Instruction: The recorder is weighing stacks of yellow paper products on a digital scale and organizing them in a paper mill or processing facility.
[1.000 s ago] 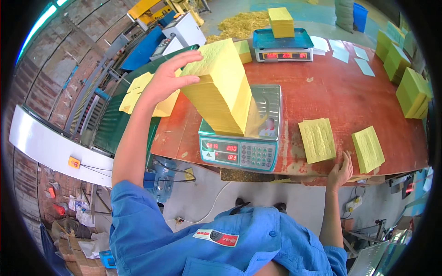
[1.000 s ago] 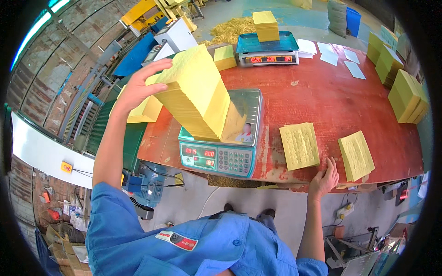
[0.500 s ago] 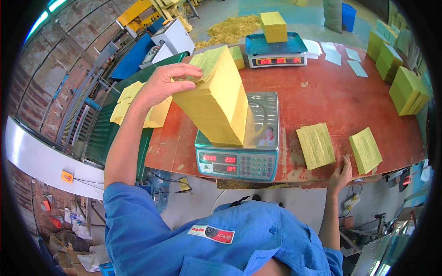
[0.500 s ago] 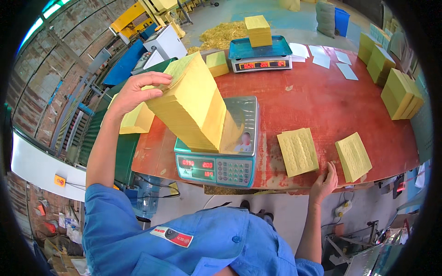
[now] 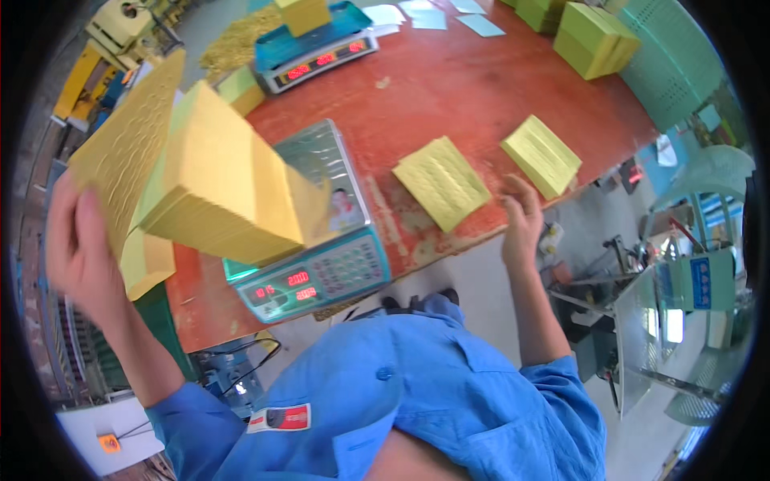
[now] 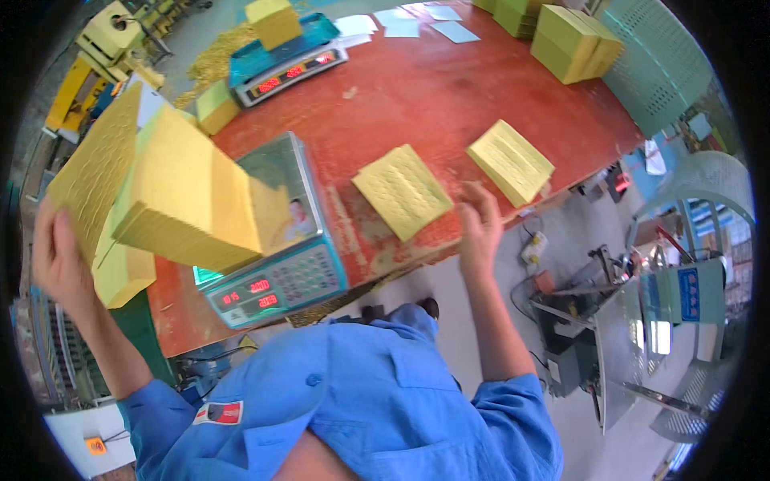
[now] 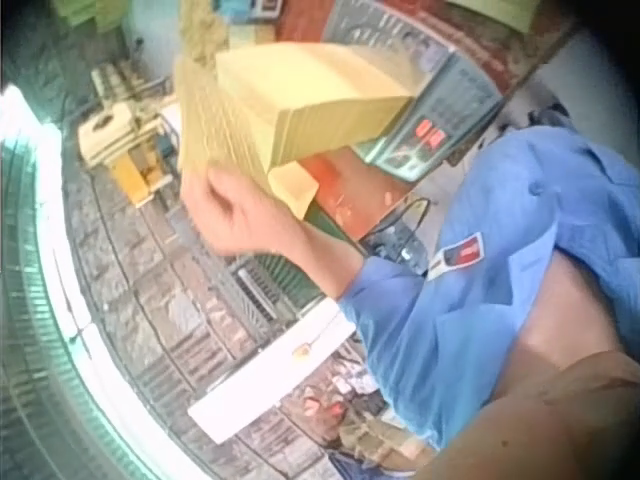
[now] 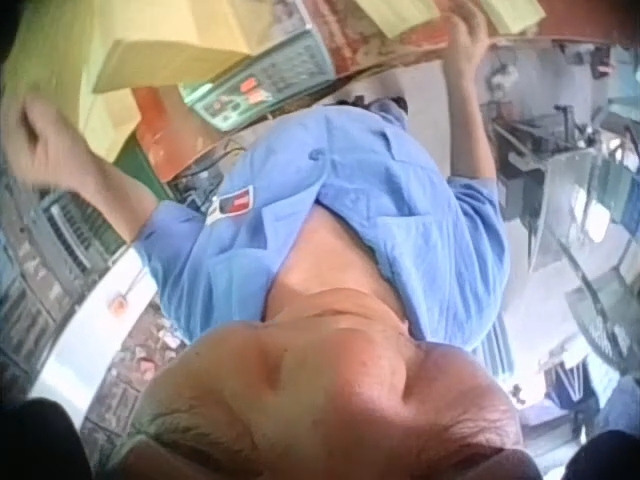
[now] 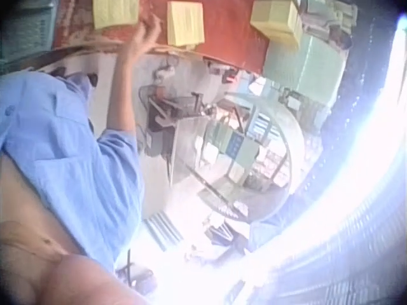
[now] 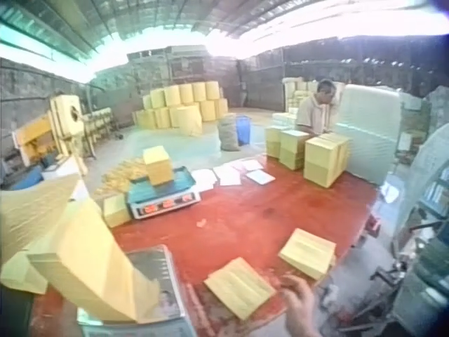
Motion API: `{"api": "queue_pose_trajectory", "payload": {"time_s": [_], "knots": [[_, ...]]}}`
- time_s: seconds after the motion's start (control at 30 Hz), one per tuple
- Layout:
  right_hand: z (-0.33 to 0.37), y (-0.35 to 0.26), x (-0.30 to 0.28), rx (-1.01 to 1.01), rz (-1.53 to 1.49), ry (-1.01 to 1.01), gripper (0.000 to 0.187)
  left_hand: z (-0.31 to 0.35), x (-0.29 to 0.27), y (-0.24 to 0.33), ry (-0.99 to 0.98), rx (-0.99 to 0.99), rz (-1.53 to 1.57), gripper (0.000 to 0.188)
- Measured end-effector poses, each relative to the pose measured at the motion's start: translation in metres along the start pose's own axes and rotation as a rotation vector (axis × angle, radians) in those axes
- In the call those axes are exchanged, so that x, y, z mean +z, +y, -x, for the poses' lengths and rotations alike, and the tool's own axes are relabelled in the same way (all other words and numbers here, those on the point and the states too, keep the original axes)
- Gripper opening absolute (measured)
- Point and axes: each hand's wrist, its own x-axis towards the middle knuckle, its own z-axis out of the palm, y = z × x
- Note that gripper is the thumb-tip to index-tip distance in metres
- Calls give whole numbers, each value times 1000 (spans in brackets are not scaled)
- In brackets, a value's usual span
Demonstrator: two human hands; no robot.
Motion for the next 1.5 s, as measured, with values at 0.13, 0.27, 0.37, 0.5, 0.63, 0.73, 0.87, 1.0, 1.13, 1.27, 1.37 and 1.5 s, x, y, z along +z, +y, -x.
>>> {"api": "queue_pose_trajectory", "payload": {"time_s": [0.13, 0.27, 0.37, 0.5, 0.63, 0.73, 0.87, 1.0, 1.13, 1.27, 1.37, 1.5], "knots": [[30, -70, 20, 404, -607, -477, 44, 28, 73, 88, -386, 569, 113, 16], [19, -74, 7, 681, -1027, -664, 63, 93, 186, 126, -607, 554, 415, 21], [-5, -49, -35, 891, -874, -525, 58, 146, 254, 151, -708, 540, 480, 22], [-28, -47, -83, 930, -690, -471, 57, 156, 297, 181, -848, 381, 531, 30], [-56, -43, -117, 803, -429, -414, 54, 145, 320, 197, -728, 231, 473, 34], [-79, -44, -136, 653, -238, -407, 53, 164, 332, 189, -640, -370, 528, 25], [-101, -29, -164, 515, -52, -462, 55, 197, 334, 175, -586, -1036, 733, 20], [-106, -28, -161, 488, -74, -495, 56, 229, 337, 144, -331, -1251, 591, 20], [-111, -24, -137, 510, -72, -589, 56, 221, 345, 131, -177, -1289, 456, 27], [-123, -15, -105, 505, -90, -687, 57, 213, 351, 109, -187, -1322, 292, 26], [-128, -10, -89, 520, -120, -721, 57, 212, 355, 97, -257, -1363, 361, 23], [-130, -9, -76, 606, -187, -702, 56, 208, 367, 91, -203, -1240, 290, 14]]}}
